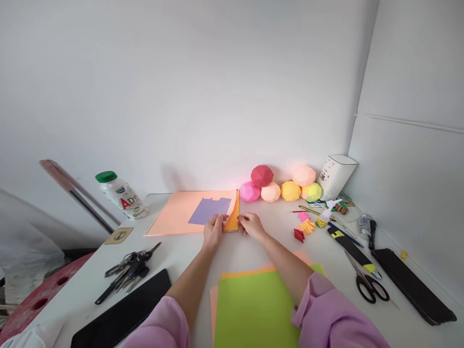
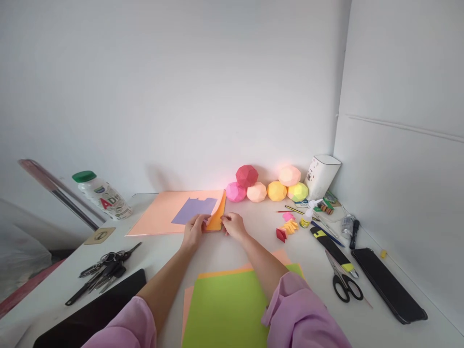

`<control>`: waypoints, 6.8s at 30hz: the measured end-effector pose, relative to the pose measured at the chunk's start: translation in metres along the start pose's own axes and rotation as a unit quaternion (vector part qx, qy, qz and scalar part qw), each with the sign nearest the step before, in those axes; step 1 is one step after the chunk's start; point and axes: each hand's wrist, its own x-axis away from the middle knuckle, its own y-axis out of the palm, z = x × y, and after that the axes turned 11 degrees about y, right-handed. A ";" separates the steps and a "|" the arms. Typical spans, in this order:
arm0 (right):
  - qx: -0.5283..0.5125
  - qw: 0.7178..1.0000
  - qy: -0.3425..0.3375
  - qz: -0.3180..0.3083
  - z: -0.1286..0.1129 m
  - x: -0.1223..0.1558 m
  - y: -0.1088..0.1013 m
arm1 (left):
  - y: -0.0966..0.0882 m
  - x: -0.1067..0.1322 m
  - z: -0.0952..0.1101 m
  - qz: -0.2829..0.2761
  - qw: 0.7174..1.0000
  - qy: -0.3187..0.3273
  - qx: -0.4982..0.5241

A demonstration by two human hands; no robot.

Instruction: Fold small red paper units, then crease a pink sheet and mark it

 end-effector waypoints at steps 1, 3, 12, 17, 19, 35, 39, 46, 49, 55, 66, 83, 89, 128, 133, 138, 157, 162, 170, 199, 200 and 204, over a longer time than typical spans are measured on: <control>-0.008 1.000 -0.004 -0.008 0.001 -0.001 -0.001 | 0.000 0.000 0.000 -0.005 1.000 0.005 -0.004; -0.025 0.999 -0.005 -0.021 0.001 -0.002 -0.002 | 0.001 0.001 0.000 -0.012 1.000 0.012 -0.021; -0.072 0.995 0.012 -0.075 -0.014 0.008 -0.006 | 0.007 0.002 0.006 -0.070 0.990 0.059 -0.107; -0.079 0.994 0.028 -0.074 -0.012 0.005 -0.006 | 0.009 0.001 -0.003 -0.038 0.991 0.049 -0.115; -0.068 0.996 0.040 -0.048 -0.009 0.000 -0.006 | 0.008 0.000 -0.009 -0.005 0.993 0.024 -0.112; -0.008 0.997 0.072 -0.039 -0.008 -0.004 -0.005 | 0.007 0.005 -0.012 0.040 0.987 0.089 -0.125; -0.023 0.998 0.043 -0.036 -0.009 0.000 -0.004 | 0.008 0.005 -0.014 0.005 0.988 0.106 -0.115; -0.027 0.998 0.012 -0.056 -0.012 0.006 -0.005 | 0.005 -0.001 -0.006 -0.060 0.988 0.110 -0.092; -0.020 0.998 0.003 -0.065 -0.011 0.006 -0.006 | 0.003 -0.003 -0.002 -0.075 0.990 0.098 -0.071; -0.003 0.998 -0.014 -0.068 -0.009 0.006 -0.006 | 0.000 -0.002 0.001 -0.063 0.997 0.032 -0.022; 0.030 0.998 -0.033 -0.051 -0.008 0.004 -0.003 | -0.008 -0.012 0.000 -0.056 0.995 -0.074 0.037; 0.066 0.995 -0.043 -0.063 -0.005 0.002 -0.003 | -0.008 -0.010 0.004 -0.096 0.994 -0.031 0.029; 0.091 0.992 -0.054 -0.071 -0.005 0.004 -0.004 | -0.010 -0.010 0.008 -0.106 0.994 -0.027 0.028; 0.100 0.993 -0.027 -0.049 -0.002 -0.001 -0.001 | -0.011 -0.013 -0.001 -0.108 0.991 -0.050 0.057; 0.103 0.992 -0.024 -0.062 -0.003 -0.001 -0.002 | -0.011 -0.012 0.001 -0.107 0.992 -0.048 0.051; 0.111 0.989 -0.024 -0.090 -0.007 0.001 -0.004 | -0.011 -0.013 0.001 -0.107 0.992 -0.045 0.050; 0.098 0.989 -0.018 -0.107 -0.006 -0.001 -0.005 | -0.011 -0.013 0.000 -0.108 0.993 -0.037 0.040; 0.097 0.989 -0.014 -0.111 -0.007 -0.002 -0.005 | -0.011 -0.012 0.001 -0.108 0.994 -0.023 0.027; 0.092 0.989 -0.013 -0.114 -0.006 -0.001 -0.006 | -0.004 -0.005 -0.002 -0.110 0.993 0.035 -0.005; 0.087 0.988 -0.031 -0.123 -0.004 -0.005 -0.006 | -0.013 -0.010 -0.006 -0.209 0.972 0.107 -0.002; 0.087 0.988 -0.031 -0.123 -0.004 -0.005 -0.006 | -0.013 -0.010 -0.007 -0.209 0.972 0.108 -0.001; 0.086 0.988 -0.029 -0.122 -0.005 -0.004 -0.006 | -0.014 -0.011 -0.007 -0.209 0.972 0.108 0.005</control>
